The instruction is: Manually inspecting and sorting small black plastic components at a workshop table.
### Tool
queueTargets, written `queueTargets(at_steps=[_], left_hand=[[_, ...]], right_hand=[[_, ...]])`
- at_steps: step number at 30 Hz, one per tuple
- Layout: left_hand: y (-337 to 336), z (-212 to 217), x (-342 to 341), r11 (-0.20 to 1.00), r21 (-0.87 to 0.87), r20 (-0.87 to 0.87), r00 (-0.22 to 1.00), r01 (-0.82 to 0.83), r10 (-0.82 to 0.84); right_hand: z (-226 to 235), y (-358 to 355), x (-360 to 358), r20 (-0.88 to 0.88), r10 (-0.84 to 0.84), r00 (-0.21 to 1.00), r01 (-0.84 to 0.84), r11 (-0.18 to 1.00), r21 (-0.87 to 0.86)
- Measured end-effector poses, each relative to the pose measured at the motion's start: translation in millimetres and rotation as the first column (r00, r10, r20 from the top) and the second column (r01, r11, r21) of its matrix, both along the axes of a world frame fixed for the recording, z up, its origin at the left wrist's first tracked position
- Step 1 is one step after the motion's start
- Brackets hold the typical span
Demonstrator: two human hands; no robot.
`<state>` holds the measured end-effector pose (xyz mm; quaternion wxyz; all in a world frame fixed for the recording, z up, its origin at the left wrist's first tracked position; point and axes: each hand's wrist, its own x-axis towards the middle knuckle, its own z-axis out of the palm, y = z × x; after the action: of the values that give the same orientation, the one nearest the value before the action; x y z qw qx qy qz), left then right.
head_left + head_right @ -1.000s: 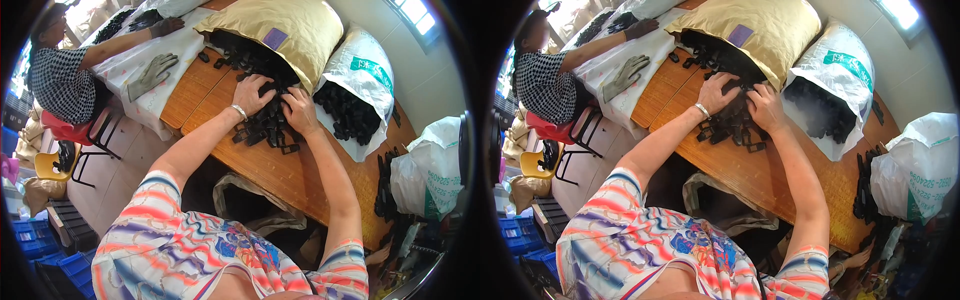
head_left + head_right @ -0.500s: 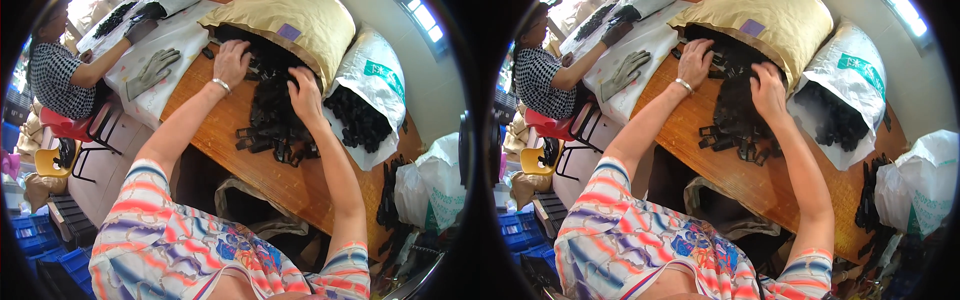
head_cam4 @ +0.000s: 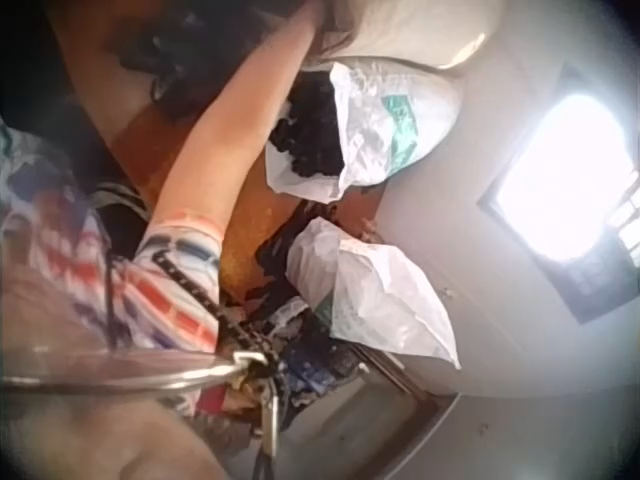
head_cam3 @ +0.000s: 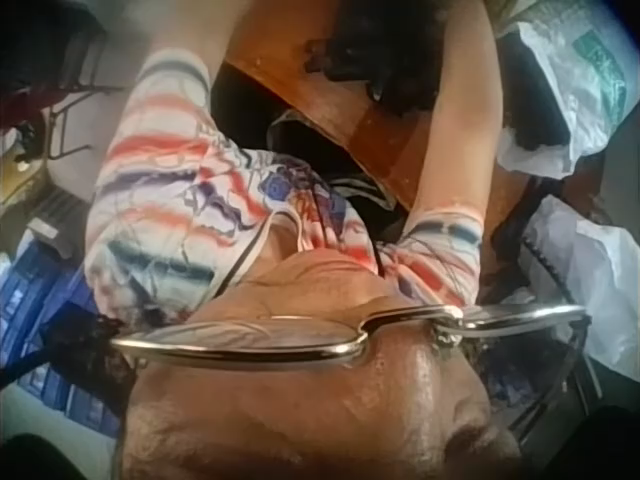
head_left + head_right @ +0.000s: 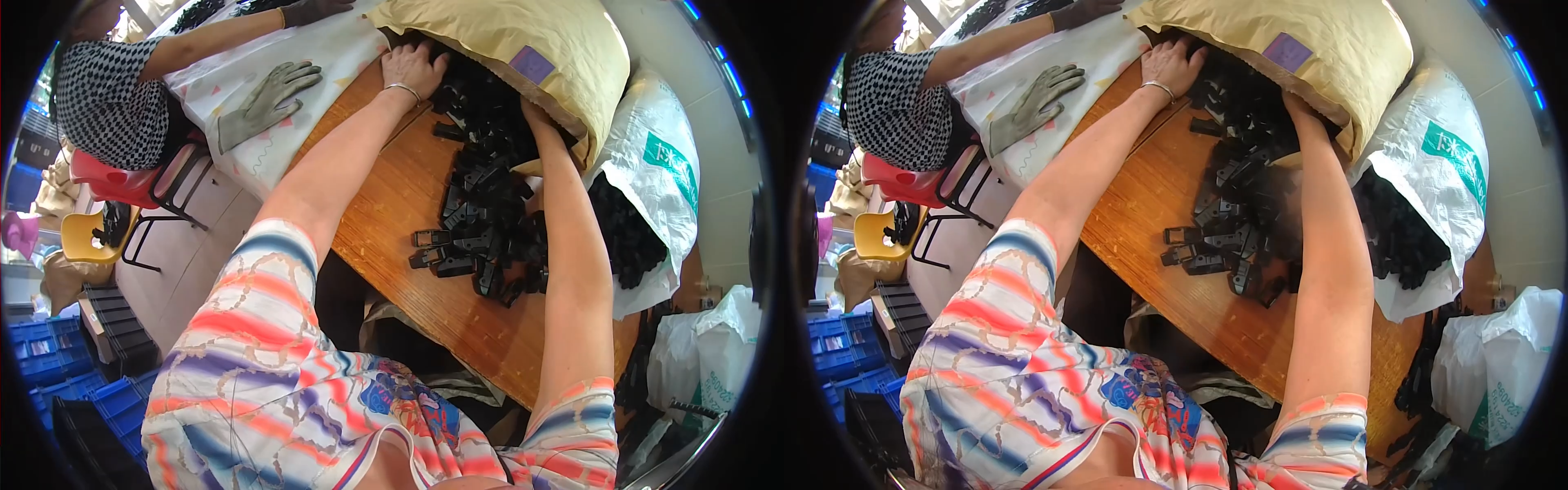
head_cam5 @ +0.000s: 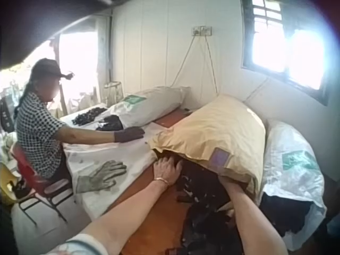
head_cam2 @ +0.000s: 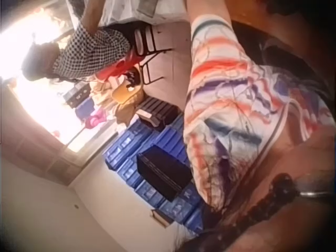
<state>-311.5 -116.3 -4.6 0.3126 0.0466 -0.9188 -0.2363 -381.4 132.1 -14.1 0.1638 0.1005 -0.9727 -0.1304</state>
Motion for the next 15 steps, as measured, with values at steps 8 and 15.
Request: queueTargets(at_steps=[8, 15], left_hand=[[24, 7, 30, 0.991, -0.091, 0.125, 0.989, 0.094, -0.082], [34, 14, 57, 0.968, 0.069, 0.06, 0.968, 0.24, -0.244]], right_hand=[[33, -20, 59, 0.129, 0.292, 0.948, -0.137, 0.736, -0.663], [47, -19, 88, 0.15, 0.365, 0.919, -0.129, 0.636, -0.761]])
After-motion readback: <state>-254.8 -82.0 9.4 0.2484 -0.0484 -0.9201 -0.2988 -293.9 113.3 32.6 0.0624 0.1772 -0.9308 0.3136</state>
